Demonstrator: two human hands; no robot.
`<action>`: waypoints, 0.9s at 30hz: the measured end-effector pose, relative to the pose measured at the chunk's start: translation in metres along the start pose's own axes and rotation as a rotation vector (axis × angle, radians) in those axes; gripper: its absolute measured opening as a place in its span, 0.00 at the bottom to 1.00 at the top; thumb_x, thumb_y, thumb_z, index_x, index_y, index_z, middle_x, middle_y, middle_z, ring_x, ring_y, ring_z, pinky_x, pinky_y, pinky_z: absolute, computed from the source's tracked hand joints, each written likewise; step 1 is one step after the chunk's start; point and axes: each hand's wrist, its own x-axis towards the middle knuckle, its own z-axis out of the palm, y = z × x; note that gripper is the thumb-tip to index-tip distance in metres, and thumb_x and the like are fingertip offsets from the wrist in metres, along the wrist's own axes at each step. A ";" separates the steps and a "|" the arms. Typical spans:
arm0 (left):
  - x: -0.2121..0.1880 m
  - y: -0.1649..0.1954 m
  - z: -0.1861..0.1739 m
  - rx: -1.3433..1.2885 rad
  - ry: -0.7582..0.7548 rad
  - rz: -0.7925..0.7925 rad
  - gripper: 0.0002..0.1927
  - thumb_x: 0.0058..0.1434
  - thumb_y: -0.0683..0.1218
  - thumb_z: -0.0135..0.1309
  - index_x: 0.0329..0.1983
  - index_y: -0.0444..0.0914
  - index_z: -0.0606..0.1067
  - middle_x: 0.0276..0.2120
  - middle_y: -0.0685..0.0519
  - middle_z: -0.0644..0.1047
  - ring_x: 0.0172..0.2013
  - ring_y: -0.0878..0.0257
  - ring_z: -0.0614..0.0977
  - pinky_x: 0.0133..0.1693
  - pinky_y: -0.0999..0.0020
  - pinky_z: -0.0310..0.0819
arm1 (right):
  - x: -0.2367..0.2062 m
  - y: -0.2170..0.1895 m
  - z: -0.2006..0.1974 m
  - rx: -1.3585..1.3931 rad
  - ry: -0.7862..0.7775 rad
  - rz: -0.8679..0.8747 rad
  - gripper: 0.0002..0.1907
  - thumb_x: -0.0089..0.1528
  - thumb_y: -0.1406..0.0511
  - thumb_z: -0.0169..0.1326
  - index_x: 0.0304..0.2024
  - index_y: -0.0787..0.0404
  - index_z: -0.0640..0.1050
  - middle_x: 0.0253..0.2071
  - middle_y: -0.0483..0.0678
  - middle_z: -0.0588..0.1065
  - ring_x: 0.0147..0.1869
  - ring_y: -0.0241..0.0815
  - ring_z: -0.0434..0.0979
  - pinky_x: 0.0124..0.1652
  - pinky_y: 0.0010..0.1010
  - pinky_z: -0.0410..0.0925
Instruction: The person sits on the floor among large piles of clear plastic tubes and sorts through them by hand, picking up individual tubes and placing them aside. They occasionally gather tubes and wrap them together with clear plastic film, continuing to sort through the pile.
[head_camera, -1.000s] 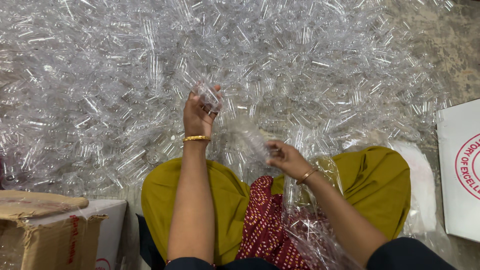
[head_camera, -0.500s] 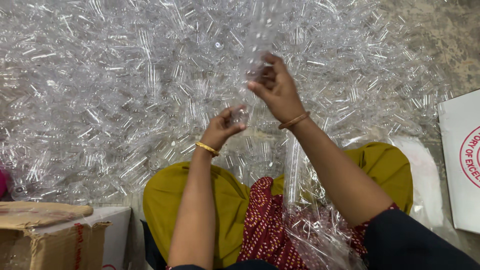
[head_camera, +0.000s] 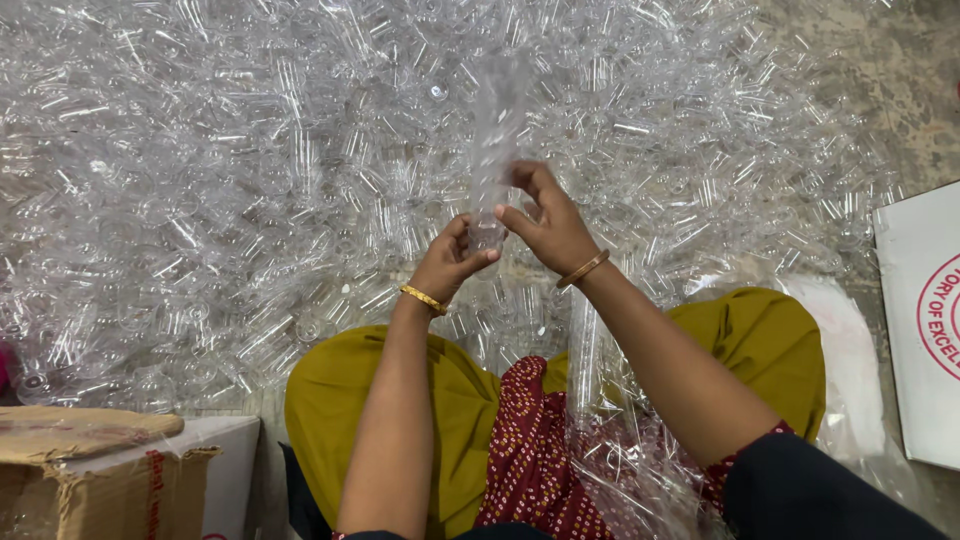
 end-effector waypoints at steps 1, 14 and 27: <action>0.000 0.000 0.000 0.016 -0.002 0.004 0.33 0.59 0.42 0.65 0.66 0.36 0.65 0.55 0.51 0.76 0.56 0.62 0.78 0.58 0.64 0.73 | -0.003 0.003 0.001 -0.028 -0.025 -0.028 0.23 0.67 0.66 0.59 0.63 0.62 0.68 0.63 0.51 0.71 0.72 0.45 0.68 0.59 0.38 0.73; 0.002 0.000 -0.002 0.076 0.072 0.021 0.30 0.59 0.45 0.65 0.61 0.36 0.66 0.55 0.51 0.75 0.55 0.64 0.77 0.57 0.67 0.73 | -0.038 0.068 0.024 -0.060 0.119 0.242 0.16 0.63 0.72 0.54 0.54 0.61 0.77 0.50 0.47 0.80 0.54 0.41 0.81 0.52 0.31 0.74; 0.002 0.003 0.002 0.053 0.026 0.066 0.28 0.61 0.44 0.63 0.62 0.35 0.66 0.59 0.51 0.76 0.61 0.64 0.75 0.61 0.66 0.70 | -0.052 0.085 0.044 0.441 0.191 0.592 0.05 0.65 0.72 0.54 0.38 0.71 0.78 0.40 0.49 0.79 0.45 0.39 0.84 0.49 0.29 0.79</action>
